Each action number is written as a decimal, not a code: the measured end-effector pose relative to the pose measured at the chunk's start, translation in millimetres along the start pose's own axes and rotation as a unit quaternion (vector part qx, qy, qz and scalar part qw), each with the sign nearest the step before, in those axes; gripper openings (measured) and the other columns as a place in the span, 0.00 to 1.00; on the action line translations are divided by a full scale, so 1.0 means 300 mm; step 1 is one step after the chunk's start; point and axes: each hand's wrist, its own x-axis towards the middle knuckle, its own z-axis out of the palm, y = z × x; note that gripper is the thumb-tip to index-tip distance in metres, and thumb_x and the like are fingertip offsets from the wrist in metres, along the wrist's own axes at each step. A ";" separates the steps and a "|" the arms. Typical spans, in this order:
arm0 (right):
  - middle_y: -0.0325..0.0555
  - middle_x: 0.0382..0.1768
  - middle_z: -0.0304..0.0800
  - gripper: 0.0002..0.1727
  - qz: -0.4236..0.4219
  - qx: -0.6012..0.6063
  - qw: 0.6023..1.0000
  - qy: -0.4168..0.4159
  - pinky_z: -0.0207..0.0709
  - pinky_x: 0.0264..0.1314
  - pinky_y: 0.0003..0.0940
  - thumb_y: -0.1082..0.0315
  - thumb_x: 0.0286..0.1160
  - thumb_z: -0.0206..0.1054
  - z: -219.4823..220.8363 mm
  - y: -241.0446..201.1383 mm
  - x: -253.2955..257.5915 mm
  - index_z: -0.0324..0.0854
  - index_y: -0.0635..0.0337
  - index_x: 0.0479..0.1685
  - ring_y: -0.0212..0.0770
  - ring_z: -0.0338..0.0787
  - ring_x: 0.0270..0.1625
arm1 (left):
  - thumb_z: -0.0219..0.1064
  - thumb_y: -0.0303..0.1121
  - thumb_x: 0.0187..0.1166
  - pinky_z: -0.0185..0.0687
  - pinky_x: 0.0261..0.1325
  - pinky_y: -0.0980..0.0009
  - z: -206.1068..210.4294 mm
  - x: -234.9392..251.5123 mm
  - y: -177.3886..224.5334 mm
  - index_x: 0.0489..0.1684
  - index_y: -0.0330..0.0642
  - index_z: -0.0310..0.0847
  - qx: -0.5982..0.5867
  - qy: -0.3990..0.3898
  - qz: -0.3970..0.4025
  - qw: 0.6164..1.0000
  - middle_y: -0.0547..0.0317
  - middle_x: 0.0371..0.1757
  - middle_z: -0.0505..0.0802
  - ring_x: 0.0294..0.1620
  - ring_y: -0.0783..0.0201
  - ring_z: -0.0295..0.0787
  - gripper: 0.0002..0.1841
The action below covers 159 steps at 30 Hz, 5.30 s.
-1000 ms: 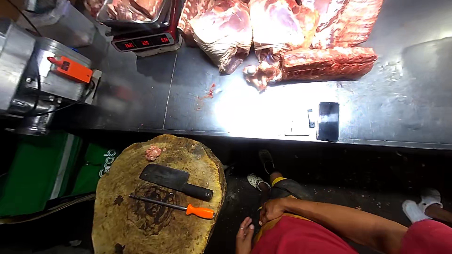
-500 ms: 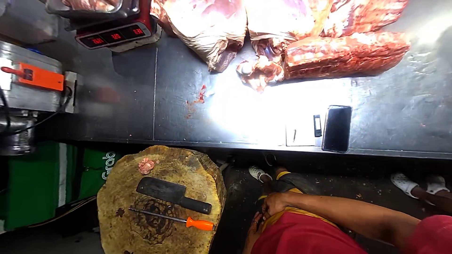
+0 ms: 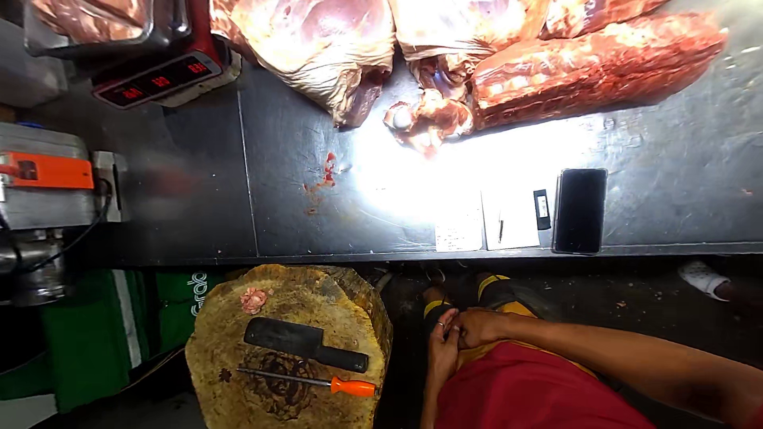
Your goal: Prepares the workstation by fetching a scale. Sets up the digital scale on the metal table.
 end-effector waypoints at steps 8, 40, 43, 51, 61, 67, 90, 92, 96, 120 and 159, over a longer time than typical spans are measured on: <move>0.71 0.56 0.88 0.24 -0.056 0.082 0.994 0.041 0.70 0.70 0.66 0.56 0.82 0.68 0.053 -0.005 0.000 0.85 0.75 0.53 0.66 0.86 0.64 | 0.63 0.35 0.86 0.67 0.87 0.61 -0.052 0.039 0.128 0.78 0.30 0.75 0.084 -0.194 0.120 0.970 0.43 0.78 0.83 0.82 0.58 0.76 0.25; 0.45 0.90 0.65 0.36 0.201 0.238 0.918 0.247 0.46 0.95 0.55 0.33 0.85 0.52 0.279 0.316 -0.024 0.72 0.40 0.86 0.50 0.59 0.93 | 0.47 0.66 0.88 0.42 0.95 0.48 -0.380 0.228 -0.146 0.87 0.50 0.70 0.453 -0.273 -0.069 0.846 0.55 0.94 0.64 0.96 0.52 0.49 0.37; 0.46 0.88 0.68 0.34 0.205 0.236 0.917 0.248 0.48 0.94 0.55 0.35 0.86 0.53 0.260 0.309 -0.025 0.74 0.42 0.85 0.50 0.62 0.92 | 0.46 0.65 0.88 0.44 0.95 0.49 -0.364 0.238 -0.135 0.88 0.49 0.69 0.469 -0.270 -0.079 0.837 0.53 0.94 0.63 0.96 0.52 0.49 0.37; 0.45 0.87 0.71 0.34 0.210 0.220 0.924 0.232 0.49 0.94 0.54 0.37 0.87 0.54 0.222 0.318 -0.038 0.74 0.44 0.85 0.49 0.63 0.91 | 0.48 0.57 0.92 0.43 0.95 0.49 -0.332 0.225 -0.116 0.90 0.51 0.65 0.508 -0.289 -0.064 0.809 0.51 0.95 0.61 0.96 0.49 0.47 0.32; 0.47 0.84 0.75 0.34 0.211 0.208 0.927 0.232 0.54 0.91 0.57 0.36 0.86 0.54 0.202 0.337 -0.044 0.76 0.44 0.83 0.51 0.67 0.89 | 0.59 0.47 0.90 0.77 0.75 0.61 -0.204 0.206 0.095 0.73 0.43 0.80 0.262 -0.304 -0.077 0.913 0.51 0.65 0.90 0.67 0.64 0.86 0.22; 0.46 0.84 0.74 0.34 0.218 0.204 0.927 0.226 0.54 0.92 0.56 0.35 0.86 0.53 0.201 0.350 -0.032 0.75 0.43 0.83 0.51 0.67 0.89 | 0.61 0.62 0.83 0.75 0.75 0.45 -0.130 0.212 0.150 0.73 0.48 0.80 0.467 -0.355 -0.097 0.804 0.46 0.65 0.90 0.70 0.50 0.84 0.31; 0.47 0.85 0.72 0.37 0.227 0.201 0.926 0.223 0.52 0.92 0.59 0.32 0.83 0.54 0.203 0.351 -0.004 0.75 0.42 0.84 0.55 0.62 0.91 | 0.60 0.62 0.84 0.75 0.74 0.43 -0.131 0.229 0.091 0.70 0.45 0.81 0.479 -0.358 -0.078 0.798 0.43 0.65 0.89 0.71 0.48 0.84 0.31; 0.48 0.85 0.72 0.37 0.227 0.201 0.927 0.222 0.52 0.92 0.59 0.33 0.84 0.54 0.201 0.345 0.000 0.75 0.42 0.84 0.55 0.63 0.91 | 0.65 0.56 0.83 0.75 0.76 0.45 -0.126 0.234 0.097 0.72 0.44 0.79 0.452 -0.374 -0.084 0.805 0.43 0.67 0.88 0.71 0.49 0.84 0.29; 0.46 0.85 0.73 0.36 0.229 0.196 0.928 0.221 0.52 0.91 0.60 0.32 0.84 0.53 0.197 0.336 0.004 0.75 0.40 0.84 0.55 0.63 0.91 | 0.72 0.40 0.81 0.77 0.75 0.52 -0.124 0.228 0.096 0.75 0.39 0.77 0.379 -0.373 -0.052 0.845 0.41 0.66 0.88 0.68 0.52 0.85 0.26; 0.47 0.82 0.77 0.35 0.229 0.173 0.935 0.209 0.52 0.92 0.57 0.34 0.83 0.56 0.170 0.328 0.022 0.76 0.41 0.83 0.55 0.66 0.89 | 0.74 0.39 0.78 0.78 0.74 0.53 -0.135 0.222 0.055 0.69 0.37 0.81 0.373 -0.337 -0.003 0.864 0.42 0.63 0.90 0.67 0.52 0.87 0.23; 0.52 0.83 0.75 0.37 0.244 0.168 0.938 0.180 0.57 0.90 0.59 0.34 0.84 0.55 0.090 0.381 -0.066 0.72 0.43 0.86 0.57 0.65 0.89 | 0.54 0.55 0.90 0.77 0.74 0.52 -0.089 0.225 0.034 0.73 0.46 0.80 0.408 -0.269 -0.054 0.871 0.50 0.62 0.91 0.65 0.56 0.87 0.26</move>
